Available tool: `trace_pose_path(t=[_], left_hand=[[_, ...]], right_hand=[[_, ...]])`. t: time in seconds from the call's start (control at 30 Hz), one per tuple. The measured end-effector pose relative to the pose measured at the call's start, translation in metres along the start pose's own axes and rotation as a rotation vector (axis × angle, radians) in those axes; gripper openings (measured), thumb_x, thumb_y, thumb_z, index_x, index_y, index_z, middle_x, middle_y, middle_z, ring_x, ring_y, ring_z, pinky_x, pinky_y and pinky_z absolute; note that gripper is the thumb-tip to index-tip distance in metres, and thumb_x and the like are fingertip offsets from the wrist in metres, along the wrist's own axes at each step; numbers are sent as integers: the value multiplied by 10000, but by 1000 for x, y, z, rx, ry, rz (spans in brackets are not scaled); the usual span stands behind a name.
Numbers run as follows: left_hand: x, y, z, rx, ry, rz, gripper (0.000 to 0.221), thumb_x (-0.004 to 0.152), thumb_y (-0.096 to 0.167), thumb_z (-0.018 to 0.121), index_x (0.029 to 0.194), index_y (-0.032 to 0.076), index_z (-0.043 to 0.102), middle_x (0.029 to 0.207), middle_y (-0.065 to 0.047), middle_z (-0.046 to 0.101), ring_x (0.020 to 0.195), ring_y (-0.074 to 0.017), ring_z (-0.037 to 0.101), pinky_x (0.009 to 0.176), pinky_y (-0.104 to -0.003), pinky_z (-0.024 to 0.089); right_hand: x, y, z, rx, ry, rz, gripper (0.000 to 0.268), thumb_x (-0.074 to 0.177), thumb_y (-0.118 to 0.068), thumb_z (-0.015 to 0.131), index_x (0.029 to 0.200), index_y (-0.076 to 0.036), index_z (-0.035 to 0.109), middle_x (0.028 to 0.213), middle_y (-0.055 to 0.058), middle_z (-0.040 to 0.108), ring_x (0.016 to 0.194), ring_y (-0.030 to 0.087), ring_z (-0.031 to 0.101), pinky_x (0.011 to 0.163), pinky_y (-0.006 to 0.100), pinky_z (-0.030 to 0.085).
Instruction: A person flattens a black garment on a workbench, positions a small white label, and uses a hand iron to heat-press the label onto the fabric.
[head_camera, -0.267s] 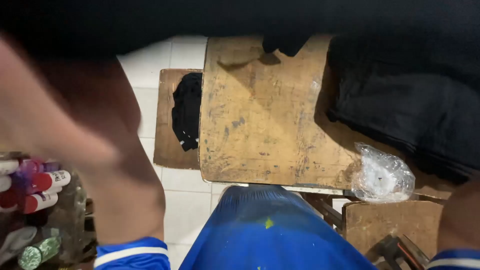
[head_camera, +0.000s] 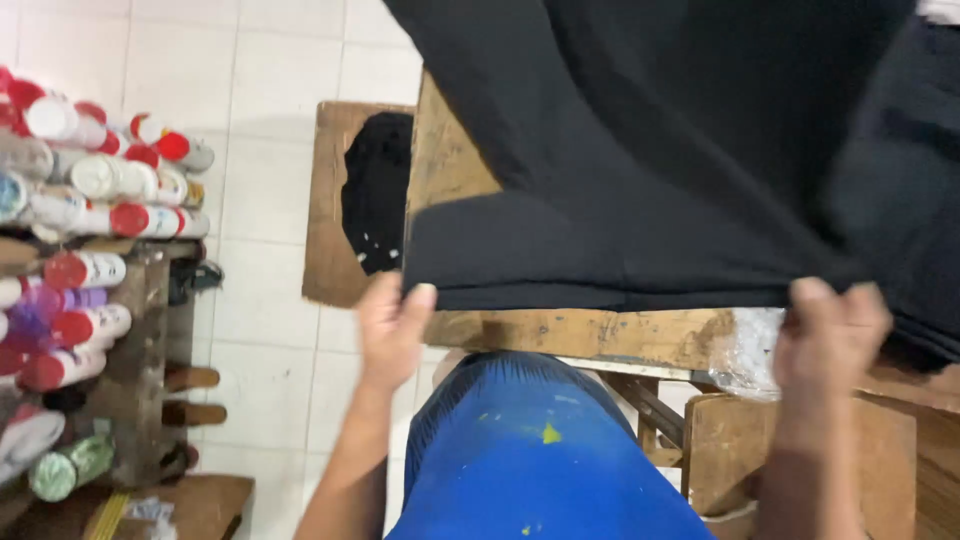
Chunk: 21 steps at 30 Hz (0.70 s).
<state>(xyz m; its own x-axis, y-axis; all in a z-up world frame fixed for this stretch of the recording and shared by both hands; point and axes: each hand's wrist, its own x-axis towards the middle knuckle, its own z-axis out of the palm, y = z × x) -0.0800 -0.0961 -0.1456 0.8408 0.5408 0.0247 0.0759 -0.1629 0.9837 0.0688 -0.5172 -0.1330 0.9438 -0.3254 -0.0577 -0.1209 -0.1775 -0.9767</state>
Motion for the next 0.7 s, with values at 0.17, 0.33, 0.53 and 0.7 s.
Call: trace_pose_path(t=[0.17, 0.33, 0.53, 0.7], left_hand=[[-49, -179, 35, 152, -149, -247, 227, 998, 257, 669, 1048, 41, 717, 896, -215, 713, 948, -356, 696, 779, -426, 545], [-55, -193, 52, 487, -323, -294, 343, 930, 329, 696, 1134, 53, 710, 952, -192, 721, 1027, -383, 672, 869, -470, 545], [-73, -187, 48, 542, -470, -416, 258, 903, 313, 703, 1013, 80, 698, 926, -191, 728, 981, -405, 686, 836, -485, 542], [-51, -155, 52, 409, -313, -611, 392, 863, 446, 730, 1075, 116, 720, 978, -129, 768, 1024, -362, 709, 848, -470, 549]], right_hand=[[19, 179, 9, -108, -160, 303, 137, 975, -210, 773, 1001, -153, 650, 763, 6, 657, 670, 109, 665, 561, 229, 507], [21, 185, 14, -409, -334, 237, 223, 949, -237, 777, 1091, -83, 700, 866, 82, 687, 787, 159, 667, 604, 241, 498], [29, 213, -6, -587, -419, 251, 179, 880, -179, 727, 1030, -92, 685, 741, 71, 657, 700, 163, 632, 542, 255, 441], [7, 135, 71, -876, -380, -473, 527, 753, 8, 806, 1245, 59, 626, 1092, 236, 580, 1067, 445, 600, 911, 491, 509]])
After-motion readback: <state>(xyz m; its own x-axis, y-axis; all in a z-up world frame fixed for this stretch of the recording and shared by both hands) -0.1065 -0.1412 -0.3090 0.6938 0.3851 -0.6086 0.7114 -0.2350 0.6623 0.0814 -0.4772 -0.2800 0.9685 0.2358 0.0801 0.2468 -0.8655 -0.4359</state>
